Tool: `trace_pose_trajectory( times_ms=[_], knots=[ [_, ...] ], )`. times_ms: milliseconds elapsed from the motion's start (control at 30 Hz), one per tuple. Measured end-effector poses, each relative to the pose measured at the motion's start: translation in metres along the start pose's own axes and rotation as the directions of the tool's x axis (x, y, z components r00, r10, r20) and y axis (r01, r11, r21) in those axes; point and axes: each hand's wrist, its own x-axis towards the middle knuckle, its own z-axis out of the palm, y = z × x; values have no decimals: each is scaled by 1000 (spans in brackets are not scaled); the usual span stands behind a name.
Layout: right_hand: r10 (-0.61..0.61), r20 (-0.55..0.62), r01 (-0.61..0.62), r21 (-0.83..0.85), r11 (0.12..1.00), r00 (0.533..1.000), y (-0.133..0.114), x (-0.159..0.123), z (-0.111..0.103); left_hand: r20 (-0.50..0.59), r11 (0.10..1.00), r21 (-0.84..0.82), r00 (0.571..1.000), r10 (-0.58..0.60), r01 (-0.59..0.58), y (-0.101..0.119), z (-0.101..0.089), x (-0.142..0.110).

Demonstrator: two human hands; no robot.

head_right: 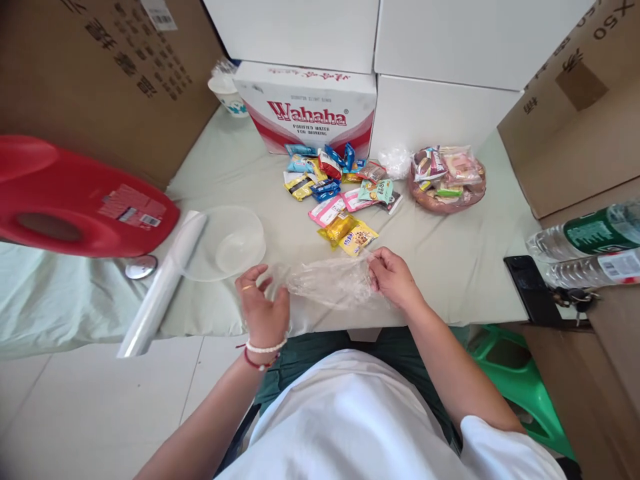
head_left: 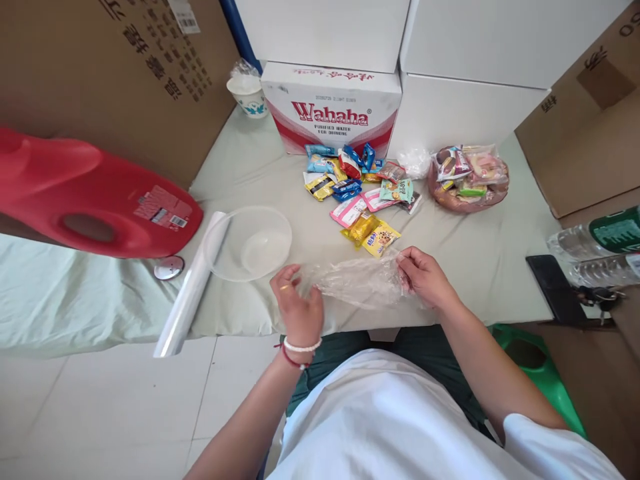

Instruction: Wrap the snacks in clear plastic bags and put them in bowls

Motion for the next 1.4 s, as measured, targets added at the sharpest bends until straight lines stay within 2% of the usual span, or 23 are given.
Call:
trace_pose_trajectory(
  times_ms=[33,67,100,133,200,233,300,367,400,433,467,533,633,700,767,833,900,1000,1100,1167,1233,1300,1400],
  knots=[
    [3,-7,-3,7,1000,1000,3,-1,5,2,993,16,994,113,-113,7,3,-6],
    [4,-13,-4,18,1000,1000,5,-1,9,76,980,-5,977,201,-201,13,7,-12],
    [5,-19,-4,31,1000,1000,7,-1,12,206,964,-43,942,264,-261,18,11,-17],
    [5,-26,-4,43,999,1000,9,-1,14,359,952,-75,883,304,-297,21,16,-21],
    [5,-49,-2,63,998,999,10,2,13,628,930,-68,709,320,-360,20,26,-24],
    [4,-67,1,65,998,998,10,5,9,713,911,-35,628,311,-411,18,29,-23],
    [2,-114,4,46,999,993,10,14,-5,809,845,17,504,302,-534,9,30,-18],
    [3,-155,-4,-6,1000,988,12,23,-22,867,784,-3,390,311,-620,1,20,-10],
    [0,-167,-8,-44,999,986,14,28,-30,880,771,-20,354,315,-636,-3,12,-5],
    [-8,-172,-8,-87,996,985,17,32,-38,886,774,-34,339,317,-632,-5,4,0],
    [-21,-172,-2,-134,991,985,21,35,-44,884,793,-46,345,316,-607,-6,-4,5],
    [-59,-164,19,-239,971,985,30,40,-51,857,862,-62,416,304,-502,-7,-16,12],
    [-128,-155,57,-393,918,980,43,42,-53,756,931,29,618,218,-363,-6,-14,13],
    [-171,-155,78,-479,874,973,48,42,-52,675,888,222,721,158,-403,-7,-3,7],
    [-213,-159,93,-549,831,964,49,41,-55,630,753,415,759,168,-511,-11,10,0],
    [-246,-163,101,-602,792,955,49,38,-61,641,605,488,729,240,-629,-15,18,-5],
    [-254,-163,94,-640,763,954,50,34,-71,688,503,468,657,308,-727,-21,19,-6],
    [-231,-155,57,-704,708,961,49,30,-90,777,421,392,540,323,-818,-28,9,0],
    [-252,-177,16,-788,616,951,40,35,-107,836,395,333,462,297,-856,-34,-2,7],
    [-316,-194,18,-828,561,929,25,44,-113,850,386,316,439,290,-867,-35,-7,10],
    [-396,-152,78,-858,508,906,3,60,-111,853,381,317,437,284,-868,-36,-8,10],
    [-464,-36,191,-881,433,885,-21,78,-97,854,381,325,441,276,-866,-35,-8,9],
    [-501,162,339,-896,286,850,-53,110,-59,855,392,324,444,268,-861,-33,-7,9]
  ],
)
